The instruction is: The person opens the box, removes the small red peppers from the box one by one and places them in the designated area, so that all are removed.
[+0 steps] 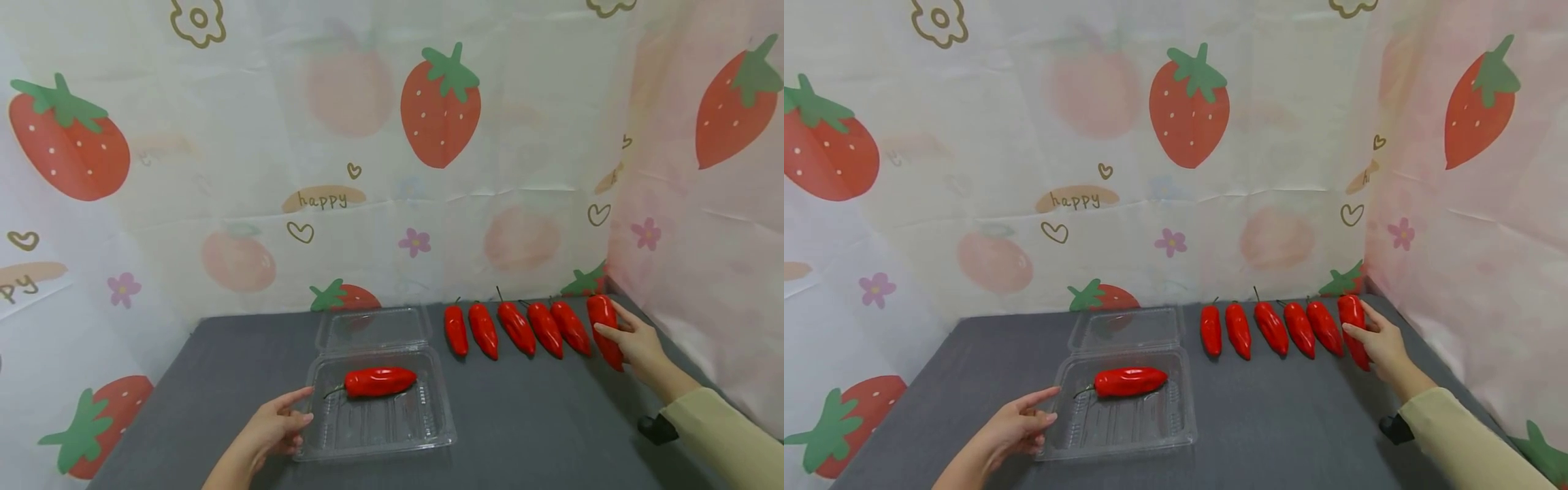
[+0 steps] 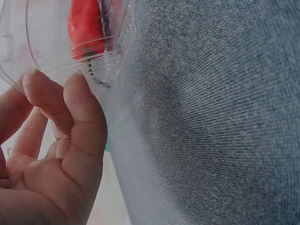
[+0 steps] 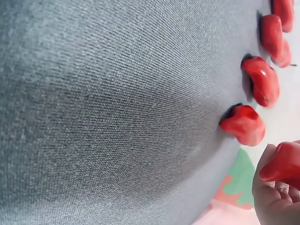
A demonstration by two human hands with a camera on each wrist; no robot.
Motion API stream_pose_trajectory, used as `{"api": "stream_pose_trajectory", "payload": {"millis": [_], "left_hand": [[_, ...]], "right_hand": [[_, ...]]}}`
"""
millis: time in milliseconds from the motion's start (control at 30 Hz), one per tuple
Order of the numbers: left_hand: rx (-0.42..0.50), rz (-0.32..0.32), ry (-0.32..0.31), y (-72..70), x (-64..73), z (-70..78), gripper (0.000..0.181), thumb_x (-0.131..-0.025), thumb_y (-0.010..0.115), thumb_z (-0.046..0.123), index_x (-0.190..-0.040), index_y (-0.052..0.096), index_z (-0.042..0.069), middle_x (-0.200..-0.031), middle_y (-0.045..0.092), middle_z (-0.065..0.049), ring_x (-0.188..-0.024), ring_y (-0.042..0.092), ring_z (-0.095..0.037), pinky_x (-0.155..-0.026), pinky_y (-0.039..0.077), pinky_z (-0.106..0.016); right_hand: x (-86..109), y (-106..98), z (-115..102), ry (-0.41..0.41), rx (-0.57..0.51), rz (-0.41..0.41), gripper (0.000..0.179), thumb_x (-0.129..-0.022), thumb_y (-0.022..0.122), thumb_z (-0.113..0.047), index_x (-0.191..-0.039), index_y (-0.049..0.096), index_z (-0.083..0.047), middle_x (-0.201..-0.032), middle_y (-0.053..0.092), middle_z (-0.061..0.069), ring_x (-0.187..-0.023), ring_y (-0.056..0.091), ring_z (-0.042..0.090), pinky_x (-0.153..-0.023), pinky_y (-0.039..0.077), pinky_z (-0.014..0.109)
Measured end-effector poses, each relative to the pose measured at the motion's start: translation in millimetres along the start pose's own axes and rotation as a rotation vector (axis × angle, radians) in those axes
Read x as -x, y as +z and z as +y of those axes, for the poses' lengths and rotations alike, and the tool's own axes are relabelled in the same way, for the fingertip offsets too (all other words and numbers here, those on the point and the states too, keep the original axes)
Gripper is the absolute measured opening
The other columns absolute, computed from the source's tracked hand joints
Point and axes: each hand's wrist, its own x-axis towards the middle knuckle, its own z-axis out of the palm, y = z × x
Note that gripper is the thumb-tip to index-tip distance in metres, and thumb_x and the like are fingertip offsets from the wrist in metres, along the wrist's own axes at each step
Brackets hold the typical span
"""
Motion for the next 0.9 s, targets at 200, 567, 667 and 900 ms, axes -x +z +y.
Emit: {"api": "stream_pose_trajectory", "payload": {"millis": [200, 567, 667, 900], "left_hand": [[0.001, -0.003, -0.006, -0.8, 0.4, -0.6, 0.057, -0.091, 0.064, 0.003, -0.144, 0.042, -0.001, -0.081, 0.051, -0.004, -0.054, 0.054, -0.012, -0.051, 0.047, -0.026], [0.009, 0.0, -0.007, -1.8, -0.3, -1.6, 0.058, -0.091, 0.065, 0.003, -0.144, 0.042, -0.001, -0.078, 0.049, -0.004, -0.054, 0.053, -0.012, -0.051, 0.047, -0.026], [0.006, 0.008, -0.009, -1.6, -0.4, -1.6, 0.057, -0.091, 0.065, 0.004, -0.143, 0.043, 0.0, -0.078, 0.049, -0.004, -0.054, 0.053, -0.013, -0.051, 0.047, -0.027], [0.004, 0.008, -0.008, -0.7, -0.2, -2.4, 0.057, -0.091, 0.065, 0.004, -0.143, 0.043, -0.001, -0.077, 0.05, -0.003, -0.053, 0.052, -0.013, -0.051, 0.047, -0.027]], "right_hand": [[-5.9, 0, 4, -0.009, 0.007, 0.014, 0.079, -0.1, 0.054, -0.034, -0.154, 0.001, -0.011, -0.149, 0.019, 0.037, -0.103, 0.051, 0.023, -0.07, 0.053, 0.026], [-22.8, -5, 10, 0.015, -0.051, -0.002, 0.077, -0.101, 0.05, -0.034, -0.153, -0.002, -0.014, -0.154, 0.009, 0.032, -0.104, 0.048, 0.024, -0.071, 0.052, 0.026], [-27.6, -9, 11, 0.032, -0.076, -0.015, 0.075, -0.101, 0.049, -0.034, -0.153, -0.003, -0.017, -0.154, 0.007, 0.03, -0.096, 0.045, 0.015, -0.072, 0.053, 0.029], [-37.4, -17, 10, 0.065, -0.086, -0.022, 0.074, -0.101, 0.047, -0.032, -0.153, -0.004, -0.016, -0.156, 0.001, 0.029, -0.105, 0.042, 0.024, -0.073, 0.052, 0.028]]}}
